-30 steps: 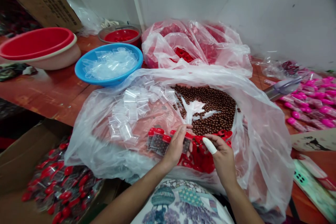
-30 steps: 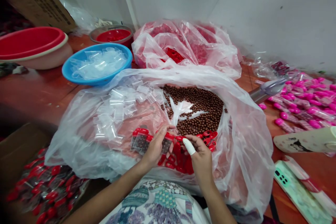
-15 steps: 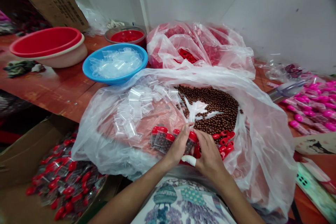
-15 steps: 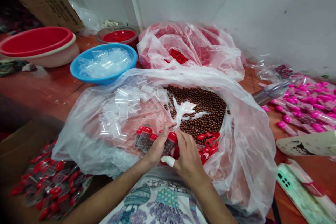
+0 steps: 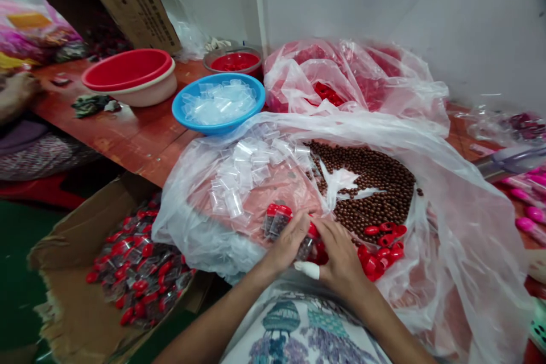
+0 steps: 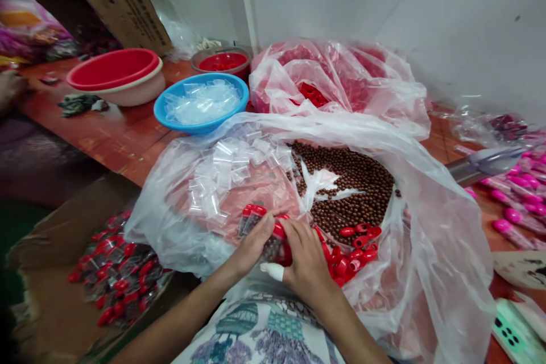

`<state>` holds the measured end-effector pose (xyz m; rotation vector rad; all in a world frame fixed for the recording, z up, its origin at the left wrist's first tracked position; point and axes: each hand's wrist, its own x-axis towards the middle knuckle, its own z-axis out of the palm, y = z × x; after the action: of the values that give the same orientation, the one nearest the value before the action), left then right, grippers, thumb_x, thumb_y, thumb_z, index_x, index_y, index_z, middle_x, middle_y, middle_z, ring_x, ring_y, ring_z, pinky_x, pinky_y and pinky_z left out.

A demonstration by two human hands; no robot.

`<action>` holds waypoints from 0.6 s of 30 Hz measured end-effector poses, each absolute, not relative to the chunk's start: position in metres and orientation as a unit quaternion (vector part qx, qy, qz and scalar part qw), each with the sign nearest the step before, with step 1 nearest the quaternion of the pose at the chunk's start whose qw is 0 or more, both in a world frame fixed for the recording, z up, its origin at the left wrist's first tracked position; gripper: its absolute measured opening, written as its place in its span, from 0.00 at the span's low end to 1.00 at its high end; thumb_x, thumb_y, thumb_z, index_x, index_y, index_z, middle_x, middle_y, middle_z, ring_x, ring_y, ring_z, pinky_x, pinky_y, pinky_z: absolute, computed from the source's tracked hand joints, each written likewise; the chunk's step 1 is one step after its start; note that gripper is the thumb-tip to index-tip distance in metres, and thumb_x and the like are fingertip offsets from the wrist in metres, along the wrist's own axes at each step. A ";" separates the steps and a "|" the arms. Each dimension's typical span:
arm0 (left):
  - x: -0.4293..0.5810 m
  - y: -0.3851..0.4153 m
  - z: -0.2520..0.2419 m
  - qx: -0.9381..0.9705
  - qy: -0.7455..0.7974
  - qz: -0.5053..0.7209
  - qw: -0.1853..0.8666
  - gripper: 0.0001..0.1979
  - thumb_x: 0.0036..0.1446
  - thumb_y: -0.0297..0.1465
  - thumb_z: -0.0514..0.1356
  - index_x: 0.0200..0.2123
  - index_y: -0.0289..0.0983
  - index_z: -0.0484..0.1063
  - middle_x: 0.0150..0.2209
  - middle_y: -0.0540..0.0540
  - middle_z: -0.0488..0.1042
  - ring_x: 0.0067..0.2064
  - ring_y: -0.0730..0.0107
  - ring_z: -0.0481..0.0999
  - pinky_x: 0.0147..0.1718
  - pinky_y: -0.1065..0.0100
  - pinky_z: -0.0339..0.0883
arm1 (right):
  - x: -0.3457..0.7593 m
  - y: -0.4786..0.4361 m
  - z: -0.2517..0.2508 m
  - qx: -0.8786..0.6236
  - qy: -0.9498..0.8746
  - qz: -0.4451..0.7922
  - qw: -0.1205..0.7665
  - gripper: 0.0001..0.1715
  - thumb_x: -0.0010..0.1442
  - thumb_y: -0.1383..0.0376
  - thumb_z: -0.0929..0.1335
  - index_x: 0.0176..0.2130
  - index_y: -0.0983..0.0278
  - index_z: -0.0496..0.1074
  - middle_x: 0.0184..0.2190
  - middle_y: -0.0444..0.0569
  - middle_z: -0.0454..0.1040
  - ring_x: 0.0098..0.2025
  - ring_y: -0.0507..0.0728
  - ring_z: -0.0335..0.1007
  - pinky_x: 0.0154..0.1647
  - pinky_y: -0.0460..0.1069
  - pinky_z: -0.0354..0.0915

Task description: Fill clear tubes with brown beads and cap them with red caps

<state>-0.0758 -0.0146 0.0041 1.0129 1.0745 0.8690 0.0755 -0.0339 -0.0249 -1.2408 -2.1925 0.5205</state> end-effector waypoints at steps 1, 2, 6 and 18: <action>-0.084 -0.013 0.008 0.445 0.475 0.371 0.662 0.22 0.56 0.41 0.54 0.53 0.38 0.64 0.34 0.47 0.73 0.29 0.72 0.70 0.29 0.70 0.65 | 0.073 -0.033 -0.023 -0.458 -0.815 0.224 0.276 0.46 0.51 0.54 0.70 0.62 0.62 0.50 0.57 0.59 0.61 0.58 0.67 0.58 0.54 0.62 0.60; -0.093 -0.011 0.011 0.443 0.483 0.366 0.660 0.24 0.54 0.41 0.57 0.53 0.38 0.63 0.29 0.49 0.72 0.25 0.74 0.69 0.27 0.71 0.64 | 0.072 -0.031 -0.021 -0.460 -0.804 0.255 0.278 0.46 0.52 0.54 0.70 0.63 0.62 0.49 0.58 0.59 0.59 0.59 0.66 0.56 0.54 0.61 0.60; -0.139 0.000 0.010 0.426 0.590 0.411 0.549 0.23 0.49 0.40 0.61 0.48 0.38 0.68 0.27 0.51 0.71 0.26 0.74 0.69 0.28 0.73 0.63 | 0.076 -0.022 -0.020 -0.537 -0.657 0.424 0.316 0.36 0.56 0.58 0.68 0.60 0.61 0.55 0.55 0.57 0.64 0.47 0.60 0.70 0.46 0.56 0.68; -0.166 0.008 -0.025 0.605 0.604 0.232 0.463 0.53 0.30 0.40 0.71 0.61 0.35 0.55 0.60 0.34 0.59 0.59 0.45 0.59 0.55 0.52 0.53 | 0.045 -0.009 -0.026 -0.534 -0.718 0.395 0.207 0.43 0.44 0.64 0.73 0.58 0.59 0.59 0.50 0.53 0.68 0.47 0.62 0.68 0.45 0.55 0.64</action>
<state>-0.1661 0.0080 -0.0247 1.4884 1.4857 0.5706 0.0450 -0.0095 -0.0264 -1.4865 -2.0010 1.1002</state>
